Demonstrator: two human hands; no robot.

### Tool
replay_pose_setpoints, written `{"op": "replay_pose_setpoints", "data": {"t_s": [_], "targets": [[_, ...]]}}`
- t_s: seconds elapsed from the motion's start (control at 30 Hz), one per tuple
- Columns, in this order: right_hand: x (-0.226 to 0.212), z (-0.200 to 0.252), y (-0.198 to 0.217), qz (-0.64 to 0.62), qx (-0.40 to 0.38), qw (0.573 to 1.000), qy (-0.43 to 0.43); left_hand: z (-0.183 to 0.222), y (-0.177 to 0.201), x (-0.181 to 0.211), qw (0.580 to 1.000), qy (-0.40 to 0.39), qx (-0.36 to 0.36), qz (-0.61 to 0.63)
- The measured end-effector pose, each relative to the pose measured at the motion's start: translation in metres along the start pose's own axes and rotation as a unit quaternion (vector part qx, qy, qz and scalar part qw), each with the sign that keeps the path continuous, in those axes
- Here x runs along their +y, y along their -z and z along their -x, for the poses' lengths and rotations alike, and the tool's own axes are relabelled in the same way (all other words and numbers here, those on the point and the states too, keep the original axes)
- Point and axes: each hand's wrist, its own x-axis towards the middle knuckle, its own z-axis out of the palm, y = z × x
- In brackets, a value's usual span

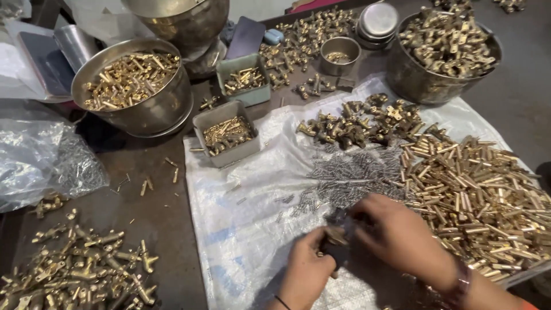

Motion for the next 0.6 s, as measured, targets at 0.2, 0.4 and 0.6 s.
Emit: {"op": "replay_pose_setpoints", "data": {"t_s": [0.2,0.4,0.6], "targets": [[0.017,0.037,-0.011,-0.335,0.001,0.925,-0.181,0.008,-0.012,0.003,0.997,0.010,-0.048,-0.065],[0.026,0.041,-0.044,-0.484,0.024,0.861,-0.153,0.012,-0.011,-0.002,0.989,-0.112,-0.072,-0.059],[0.011,0.042,-0.025,-0.352,0.062,0.934,-0.019,0.018,-0.009,0.016,0.952,-0.176,-0.042,-0.246]]}}
